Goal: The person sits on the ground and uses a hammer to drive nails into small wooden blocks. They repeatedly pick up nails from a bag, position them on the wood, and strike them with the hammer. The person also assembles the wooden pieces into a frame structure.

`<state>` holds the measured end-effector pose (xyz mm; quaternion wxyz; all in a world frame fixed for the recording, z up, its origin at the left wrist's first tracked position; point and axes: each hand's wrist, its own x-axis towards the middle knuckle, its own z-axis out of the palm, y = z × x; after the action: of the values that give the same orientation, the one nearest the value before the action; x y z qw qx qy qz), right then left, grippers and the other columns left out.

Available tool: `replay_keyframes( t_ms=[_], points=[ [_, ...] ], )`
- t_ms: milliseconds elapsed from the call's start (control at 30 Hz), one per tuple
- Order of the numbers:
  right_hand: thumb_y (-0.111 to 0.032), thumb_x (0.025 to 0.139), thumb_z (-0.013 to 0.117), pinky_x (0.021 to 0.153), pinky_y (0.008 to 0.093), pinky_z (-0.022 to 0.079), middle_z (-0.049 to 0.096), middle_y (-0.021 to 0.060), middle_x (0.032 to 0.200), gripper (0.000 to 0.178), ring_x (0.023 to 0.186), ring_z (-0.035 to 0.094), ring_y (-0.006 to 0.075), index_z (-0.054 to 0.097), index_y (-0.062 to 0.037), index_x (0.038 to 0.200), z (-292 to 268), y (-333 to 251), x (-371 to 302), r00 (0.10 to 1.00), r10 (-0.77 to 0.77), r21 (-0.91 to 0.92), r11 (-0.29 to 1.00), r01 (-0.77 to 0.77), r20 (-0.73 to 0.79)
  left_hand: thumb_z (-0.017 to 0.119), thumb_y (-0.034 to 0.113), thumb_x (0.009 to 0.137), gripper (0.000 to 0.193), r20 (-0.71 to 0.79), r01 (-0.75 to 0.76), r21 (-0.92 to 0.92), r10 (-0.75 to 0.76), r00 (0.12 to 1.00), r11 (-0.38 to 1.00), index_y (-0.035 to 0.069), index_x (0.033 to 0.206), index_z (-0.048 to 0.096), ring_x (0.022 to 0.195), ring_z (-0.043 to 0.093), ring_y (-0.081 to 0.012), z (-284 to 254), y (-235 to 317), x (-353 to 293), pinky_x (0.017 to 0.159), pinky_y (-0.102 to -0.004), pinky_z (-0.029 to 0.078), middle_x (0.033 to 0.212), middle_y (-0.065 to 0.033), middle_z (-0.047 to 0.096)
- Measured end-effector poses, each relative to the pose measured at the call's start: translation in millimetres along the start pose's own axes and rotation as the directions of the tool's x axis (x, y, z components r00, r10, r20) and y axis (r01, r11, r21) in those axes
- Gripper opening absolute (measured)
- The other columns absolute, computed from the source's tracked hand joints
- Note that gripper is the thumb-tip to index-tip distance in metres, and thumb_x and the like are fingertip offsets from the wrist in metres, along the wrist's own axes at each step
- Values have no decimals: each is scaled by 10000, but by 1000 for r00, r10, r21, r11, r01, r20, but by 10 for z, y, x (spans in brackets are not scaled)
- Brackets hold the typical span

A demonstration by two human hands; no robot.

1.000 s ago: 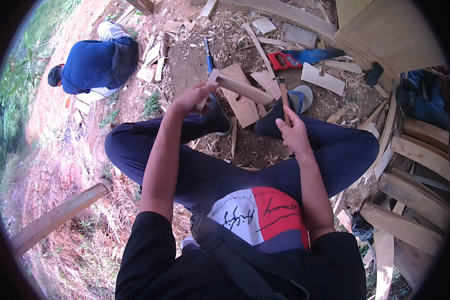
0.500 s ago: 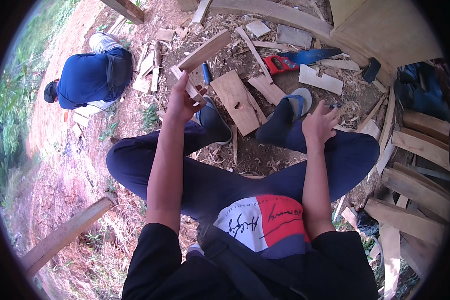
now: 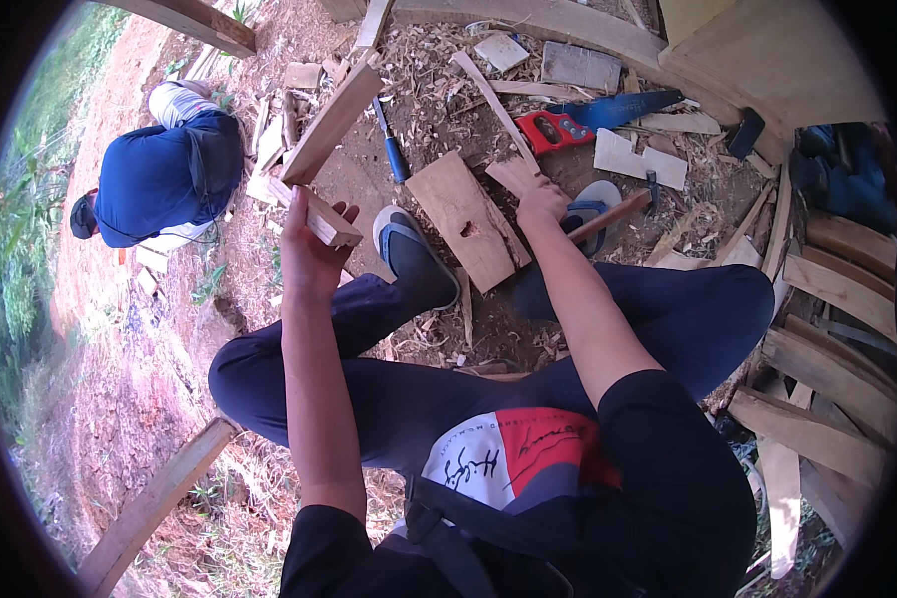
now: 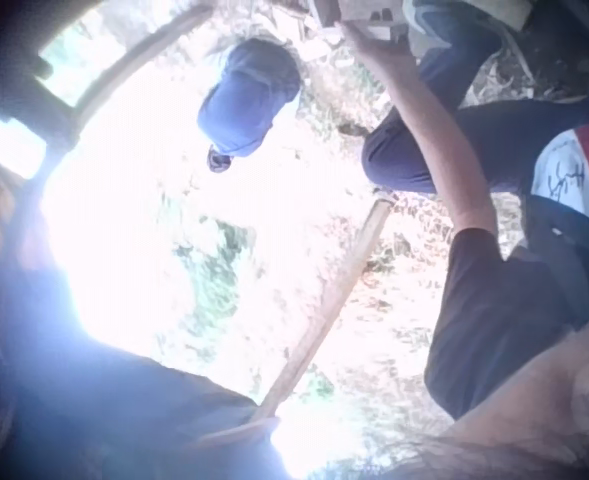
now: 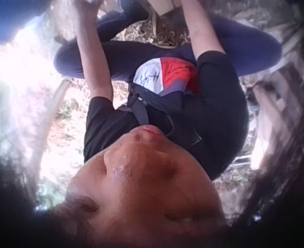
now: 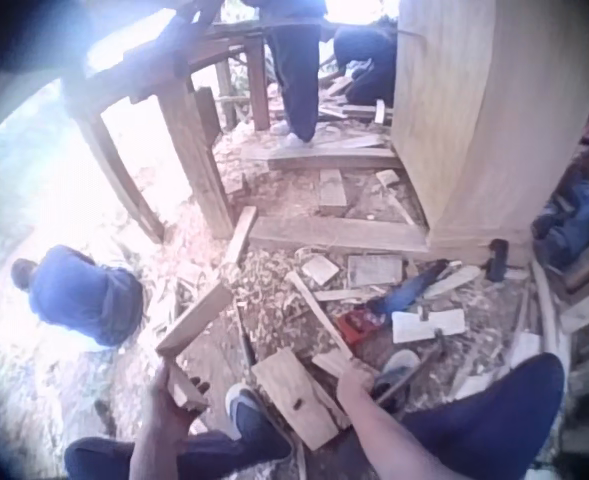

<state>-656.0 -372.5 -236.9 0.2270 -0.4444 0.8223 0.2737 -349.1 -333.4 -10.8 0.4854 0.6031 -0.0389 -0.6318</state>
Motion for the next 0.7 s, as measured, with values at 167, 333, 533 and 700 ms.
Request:
replay_keyframes(
  t_ms=[167,333,533,700],
  points=[
    [-335,766,800,896,411,541,397,163,1297,782,1136,589,349,352,-46,1337,-111,285,-19,987,-151,84,984,155,-48,614,562,885,675,-36,51,-174,-58,998,983,55,1287,423,1171,540,-349,65,18,98,955,-470,417,1183,-166,514],
    [-226,795,743,845,432,551,650,151,1074,453,1046,647,297,488,-67,1135,-303,400,86,932,-329,50,939,340,-151,630,578,868,733,32,59,-258,-52,998,964,31,1298,399,1211,515,-356,180,-19,111,974,-477,412,1215,-183,509],
    [-86,797,634,839,418,509,606,149,1136,306,1073,618,323,520,-98,1081,-849,312,-719,500,-820,-344,571,746,-278,664,466,877,634,44,-74,-229,87,995,971,60,1284,396,1164,548,-318,175,-93,-27,960,-490,459,1225,-169,542],
    [-188,839,650,832,500,486,539,163,1118,471,1000,607,320,424,-127,1247,-772,220,-857,451,-469,367,263,892,-759,690,381,880,525,79,-108,-239,130,988,965,96,1219,408,1098,569,-268,263,-183,-114,942,-485,479,1167,-141,551]
  ],
)
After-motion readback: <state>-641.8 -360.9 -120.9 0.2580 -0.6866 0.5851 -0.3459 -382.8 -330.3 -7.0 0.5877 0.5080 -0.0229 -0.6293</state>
